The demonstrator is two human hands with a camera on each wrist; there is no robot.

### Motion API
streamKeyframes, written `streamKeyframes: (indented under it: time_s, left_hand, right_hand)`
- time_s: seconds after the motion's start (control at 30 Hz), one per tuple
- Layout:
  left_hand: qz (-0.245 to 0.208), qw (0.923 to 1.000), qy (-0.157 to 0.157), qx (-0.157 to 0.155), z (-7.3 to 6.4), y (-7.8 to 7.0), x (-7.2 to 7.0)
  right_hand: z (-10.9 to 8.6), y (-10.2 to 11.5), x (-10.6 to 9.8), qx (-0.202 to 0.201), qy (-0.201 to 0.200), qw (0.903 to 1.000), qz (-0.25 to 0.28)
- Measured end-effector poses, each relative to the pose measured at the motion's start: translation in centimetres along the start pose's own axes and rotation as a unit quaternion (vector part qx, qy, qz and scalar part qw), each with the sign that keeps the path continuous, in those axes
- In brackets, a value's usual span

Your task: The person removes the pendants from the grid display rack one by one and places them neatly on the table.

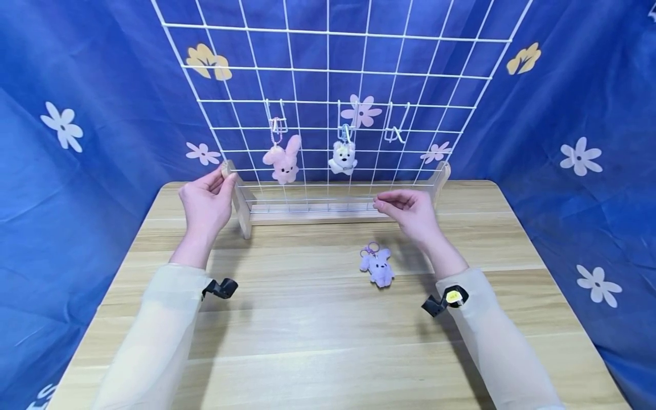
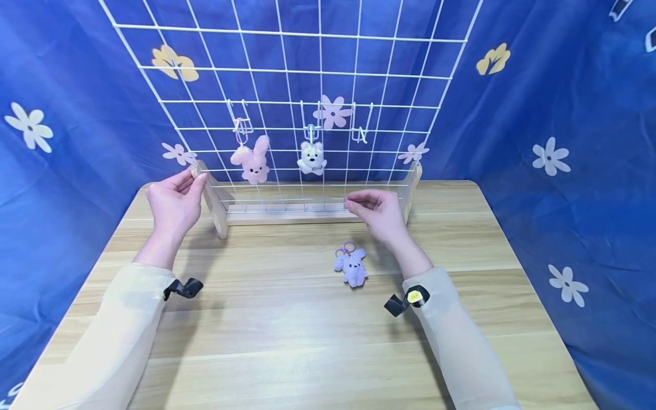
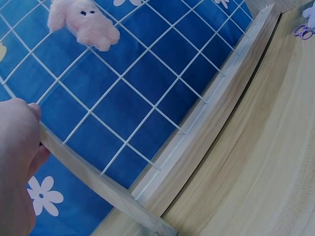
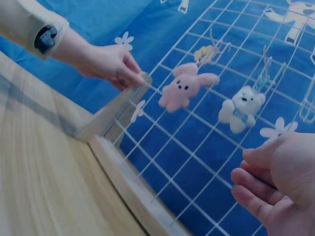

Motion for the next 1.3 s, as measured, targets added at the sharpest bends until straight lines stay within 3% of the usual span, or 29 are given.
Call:
streamKeyframes:
  time_s: [0.77,1.3]
  left_hand:
    - [0.015,0.9999,0.008,0.001,0.1,-0.1,-0.1]
    - [0.008,0.9999,0.014,-0.007,0.0,-0.1,-0.1]
  right_hand:
    - [2.7,5.5,2.1,-0.074,-0.019,0.9956,0.055]
    - [4.2,7.2,3.5,-0.098,-0.057,0.9916,0.061]
Point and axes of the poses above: each hand's wrist, its own z-axis towards the middle knuckle, its own x-axis out of the palm, y = z × x, the point moved 10 cm from there along z, towards the middle knuckle
